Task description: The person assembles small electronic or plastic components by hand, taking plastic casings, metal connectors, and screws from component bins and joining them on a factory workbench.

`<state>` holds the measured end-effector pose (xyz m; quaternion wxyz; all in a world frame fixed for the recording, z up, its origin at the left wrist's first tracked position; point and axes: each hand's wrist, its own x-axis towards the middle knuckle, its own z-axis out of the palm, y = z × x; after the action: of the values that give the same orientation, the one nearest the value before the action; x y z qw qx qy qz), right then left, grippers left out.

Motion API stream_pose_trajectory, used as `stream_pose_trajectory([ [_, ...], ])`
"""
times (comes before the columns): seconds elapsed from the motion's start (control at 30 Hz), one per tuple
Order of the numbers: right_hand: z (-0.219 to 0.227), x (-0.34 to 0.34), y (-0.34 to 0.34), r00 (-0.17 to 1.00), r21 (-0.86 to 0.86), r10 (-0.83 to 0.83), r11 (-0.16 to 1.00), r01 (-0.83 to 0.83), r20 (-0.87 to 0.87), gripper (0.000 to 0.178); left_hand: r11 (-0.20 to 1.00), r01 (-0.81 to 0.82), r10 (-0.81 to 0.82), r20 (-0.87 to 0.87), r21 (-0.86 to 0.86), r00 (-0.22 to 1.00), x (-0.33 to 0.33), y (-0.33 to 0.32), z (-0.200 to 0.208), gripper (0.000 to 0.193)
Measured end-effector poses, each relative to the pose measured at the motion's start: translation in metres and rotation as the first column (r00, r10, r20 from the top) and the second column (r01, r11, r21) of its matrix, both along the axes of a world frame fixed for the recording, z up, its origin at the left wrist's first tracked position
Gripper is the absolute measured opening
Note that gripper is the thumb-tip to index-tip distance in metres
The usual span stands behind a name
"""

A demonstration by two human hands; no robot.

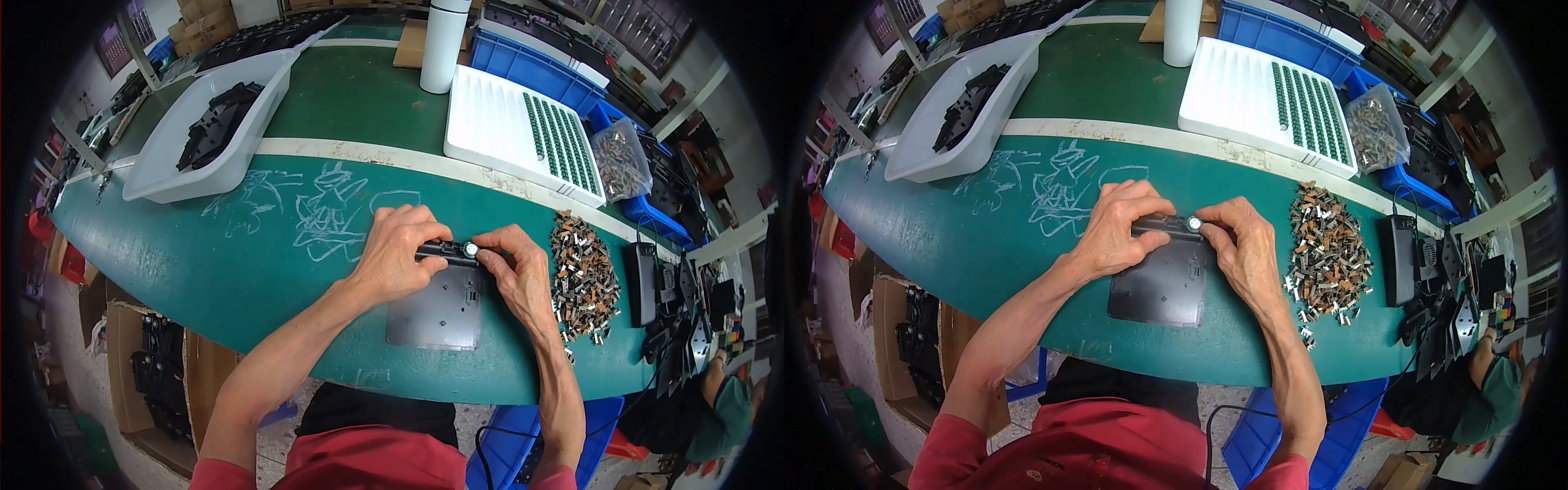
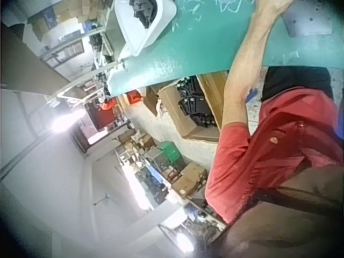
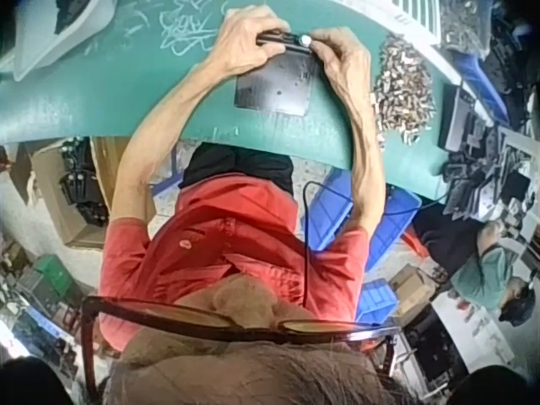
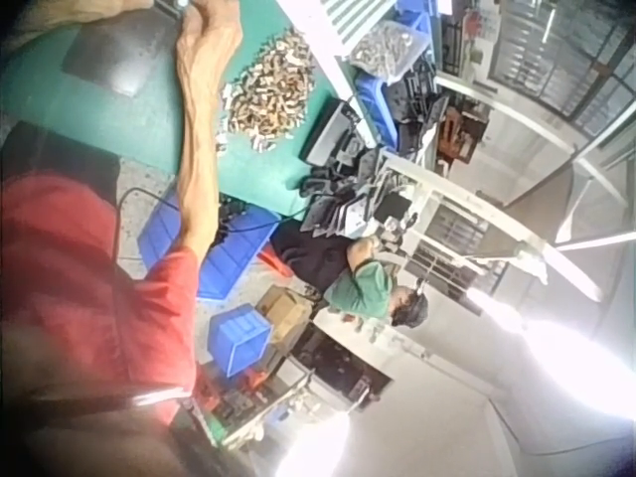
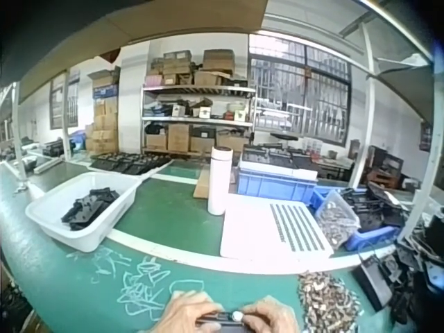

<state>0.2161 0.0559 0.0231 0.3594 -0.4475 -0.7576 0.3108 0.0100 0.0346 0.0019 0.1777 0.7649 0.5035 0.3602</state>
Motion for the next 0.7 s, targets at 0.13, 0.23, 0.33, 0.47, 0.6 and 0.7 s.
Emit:
stream_pose_trajectory([
  [0.13,-0.001,-0.0005,-0.0016,1.0,0.051,-0.005,0.999,0.004,0.013,0.016,1.0,0.006,-0.006,0.002,0.013,1.0,0.0005,0.0008,-0.0003,0.028],
  [0.23,-0.0022,-0.0014,-0.0027,1.0,0.081,-0.024,0.996,0.025,-0.005,0.015,1.0,0.009,-0.01,0.006,0.008,1.0,0.0009,0.0015,-0.0003,0.028],
  [0.33,-0.0022,-0.0032,-0.0038,0.999,0.066,-0.051,0.997,0.051,0.007,0.013,1.0,-0.002,0.002,-0.005,0.001,1.0,0.0009,0.0013,0.0004,0.028],
  [0.47,0.0016,-0.0066,-0.0058,0.997,-0.011,-0.069,0.998,0.069,-0.026,0.013,1.0,-0.007,0.007,-0.001,0.0,1.0,0.0,0.0,-0.0003,0.028],
  [0.6,0.0008,-0.0064,-0.0082,0.995,-0.016,-0.08,0.997,0.079,-0.063,0.013,0.999,-0.012,0.011,0.021,0.049,1.0,0.0035,0.0011,0.0004,0.024],
  [0.7,0.0005,-0.0049,-0.0065,0.999,0.016,-0.041,0.999,0.041,0.007,0.014,0.999,-0.013,0.012,0.021,0.05,1.0,0.0022,0.0007,-0.0003,0.024],
])
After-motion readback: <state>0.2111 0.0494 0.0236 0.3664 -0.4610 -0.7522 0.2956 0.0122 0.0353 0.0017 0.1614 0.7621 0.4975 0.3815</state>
